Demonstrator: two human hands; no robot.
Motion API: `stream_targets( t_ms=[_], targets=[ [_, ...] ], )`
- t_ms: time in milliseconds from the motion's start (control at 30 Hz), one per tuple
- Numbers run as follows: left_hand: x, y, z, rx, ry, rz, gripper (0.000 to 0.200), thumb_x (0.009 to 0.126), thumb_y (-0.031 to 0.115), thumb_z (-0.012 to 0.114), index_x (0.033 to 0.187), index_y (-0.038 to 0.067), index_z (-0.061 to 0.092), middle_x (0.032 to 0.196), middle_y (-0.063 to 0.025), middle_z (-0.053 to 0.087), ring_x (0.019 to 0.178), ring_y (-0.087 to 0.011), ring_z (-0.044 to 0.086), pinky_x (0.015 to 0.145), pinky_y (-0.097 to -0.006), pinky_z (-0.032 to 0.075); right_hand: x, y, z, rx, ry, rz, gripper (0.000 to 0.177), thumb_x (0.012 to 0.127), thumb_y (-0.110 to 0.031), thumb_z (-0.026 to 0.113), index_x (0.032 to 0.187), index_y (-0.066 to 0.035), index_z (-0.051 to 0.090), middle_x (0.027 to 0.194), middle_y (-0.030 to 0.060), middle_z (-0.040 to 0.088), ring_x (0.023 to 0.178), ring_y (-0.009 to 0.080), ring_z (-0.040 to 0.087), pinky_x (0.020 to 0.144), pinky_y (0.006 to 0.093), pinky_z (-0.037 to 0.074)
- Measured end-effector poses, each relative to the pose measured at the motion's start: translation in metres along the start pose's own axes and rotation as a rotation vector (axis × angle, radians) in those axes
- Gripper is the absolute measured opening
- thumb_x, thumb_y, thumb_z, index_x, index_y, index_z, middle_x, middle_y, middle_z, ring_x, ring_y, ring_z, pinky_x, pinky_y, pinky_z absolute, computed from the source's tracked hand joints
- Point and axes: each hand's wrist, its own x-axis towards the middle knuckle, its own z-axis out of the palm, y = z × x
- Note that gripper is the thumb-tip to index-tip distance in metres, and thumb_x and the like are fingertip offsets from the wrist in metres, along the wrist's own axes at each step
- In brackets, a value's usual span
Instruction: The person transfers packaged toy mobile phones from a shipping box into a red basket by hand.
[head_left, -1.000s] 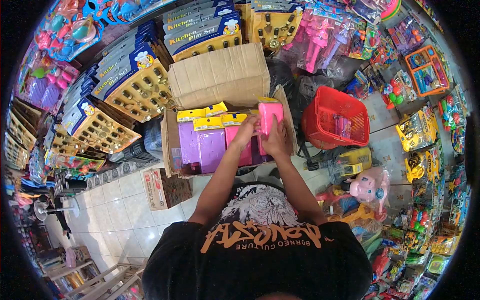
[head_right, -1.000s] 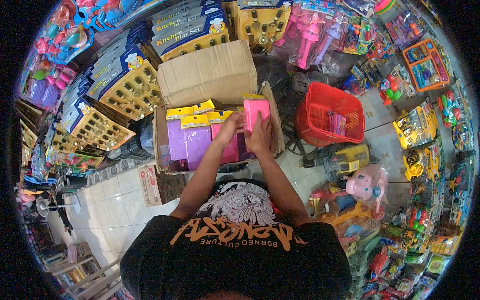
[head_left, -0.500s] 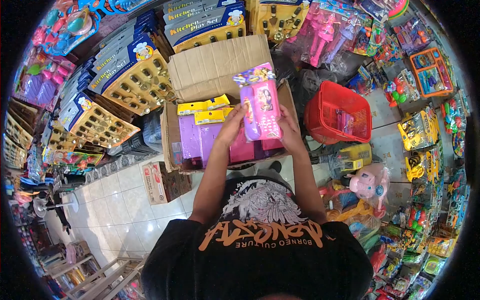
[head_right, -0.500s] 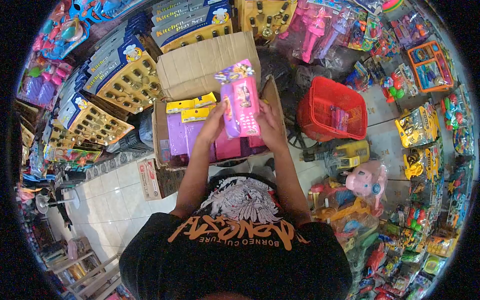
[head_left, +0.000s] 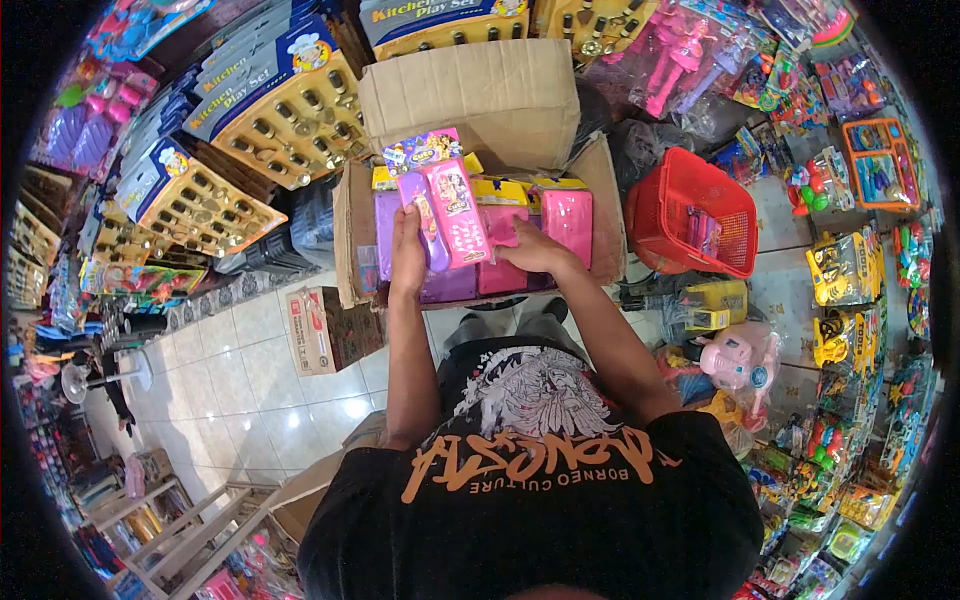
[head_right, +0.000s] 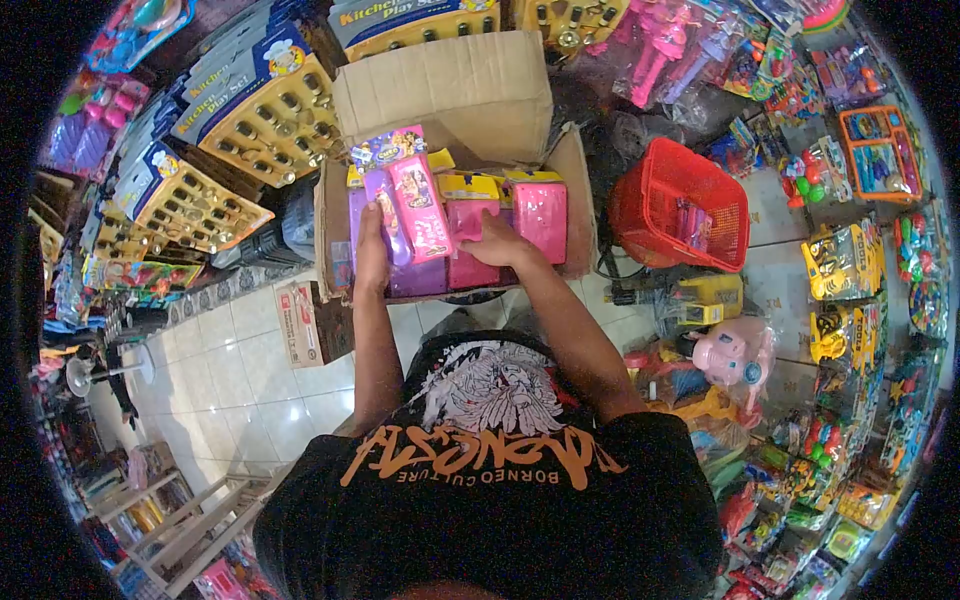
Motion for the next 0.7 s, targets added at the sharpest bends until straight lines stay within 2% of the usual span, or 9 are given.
stream_targets(
  t_ms=[100,167,367,433,467,533,567,633,700],
  targets=[
    [-0.015,0.005,-0.001,0.063,0.056,-0.09,0.06,0.094,0.041,0.037,0.134,-0.004,0.034,0.134,-0.0147,0.039,0.123,-0.0203,0.035,0.104,-0.0303,0.024,0.011,-0.002,0.015,-0.088,0.023,0.091,0.104,0.077,-0.054,0.058,0.136,0.014,0.005,0.14,0.0354,0.013,0.133,0.0396,0.021,0.109,0.0363,0.023],
    [-0.017,0.002,-0.003,-0.003,0.027,-0.048,0.061,0.094,0.045,0.039,0.129,-0.005,0.037,0.123,-0.0137,0.048,0.113,-0.0217,0.043,0.098,-0.0299,0.029,0.016,-0.003,0.021,-0.12,0.053,0.136,0.109,0.076,-0.055,0.059,0.135,0.015,0.0,0.141,0.0367,0.008,0.133,0.0411,0.018,0.109,0.0365,0.023],
    [-0.002,-0.026,-0.013,0.006,0.078,-0.029,0.056,0.094,0.042,0.039,0.126,-0.003,0.04,0.116,-0.0126,0.051,0.108,-0.0204,0.045,0.096,-0.0297,0.031,0.013,-0.01,0.026,-0.086,0.13,0.191,0.123,0.068,-0.058,0.065,0.134,0.014,-0.01,0.142,0.035,-0.007,0.134,0.042,0.014,0.108,0.0377,0.025],
    [0.001,-0.028,-0.014,-0.056,0.051,-0.041,0.053,0.094,0.041,0.039,0.123,-0.003,0.042,0.113,-0.0119,0.052,0.106,-0.0199,0.046,0.094,-0.0296,0.032,0.014,-0.006,0.029,-0.125,0.263,0.164,0.118,0.066,-0.052,0.07,0.136,0.012,-0.001,0.141,0.0343,0.011,0.131,0.0429,0.023,0.107,0.0372,0.027],
    [0.002,-0.029,-0.014,-0.119,0.032,-0.054,0.05,0.093,0.039,0.04,0.121,-0.002,0.044,0.111,-0.0111,0.052,0.103,-0.0194,0.047,0.093,-0.0295,0.033,0.013,-0.001,0.026,-0.122,0.267,0.167,0.118,0.066,-0.052,0.07,0.136,0.012,-0.001,0.141,0.0343,0.011,0.131,0.0429,0.023,0.107,0.0372,0.027],
    [-0.002,-0.021,-0.011,-0.081,0.038,-0.032,0.048,0.093,0.038,0.04,0.119,-0.001,0.044,0.109,-0.0107,0.052,0.101,-0.0193,0.047,0.092,-0.0295,0.034,0.0,-0.001,0.008,0.246,0.234,-0.118,0.095,0.071,-0.036,0.068,0.135,0.006,0.013,0.133,0.0241,0.036,0.123,0.0377,0.039,0.099,0.0402,0.037],
    [-0.005,-0.016,-0.009,-0.046,0.05,-0.014,0.045,0.093,0.037,0.04,0.118,-0.001,0.045,0.107,-0.0102,0.052,0.1,-0.0191,0.048,0.091,-0.0296,0.034,-0.005,0.0,0.003,0.248,0.237,-0.121,0.095,0.071,-0.036,0.068,0.135,0.006,0.013,0.133,0.0241,0.036,0.123,0.0377,0.039,0.099,0.0402,0.037],
    [-0.006,-0.012,-0.007,-0.071,0.057,-0.027,0.044,0.093,0.037,0.04,0.118,0.0,0.044,0.106,-0.0099,0.053,0.099,-0.0185,0.048,0.09,-0.0293,0.035,-0.018,0.007,-0.001,0.779,0.228,0.168,0.077,0.07,-0.026,0.069,0.131,-0.005,0.026,0.118,0.0126,0.05,0.109,0.0277,0.051,0.089,0.0435,0.044],
    [-0.007,-0.01,-0.005,-0.099,0.059,-0.046,0.043,0.093,0.036,0.04,0.117,0.001,0.044,0.105,-0.0097,0.053,0.098,-0.0179,0.048,0.089,-0.0291,0.035,-0.028,0.018,-0.002,1.006,0.286,0.154,0.07,0.072,-0.022,0.067,0.129,-0.008,0.029,0.111,0.0102,0.053,0.104,0.0222,0.054,0.082,0.0461,0.048]
  ],
)
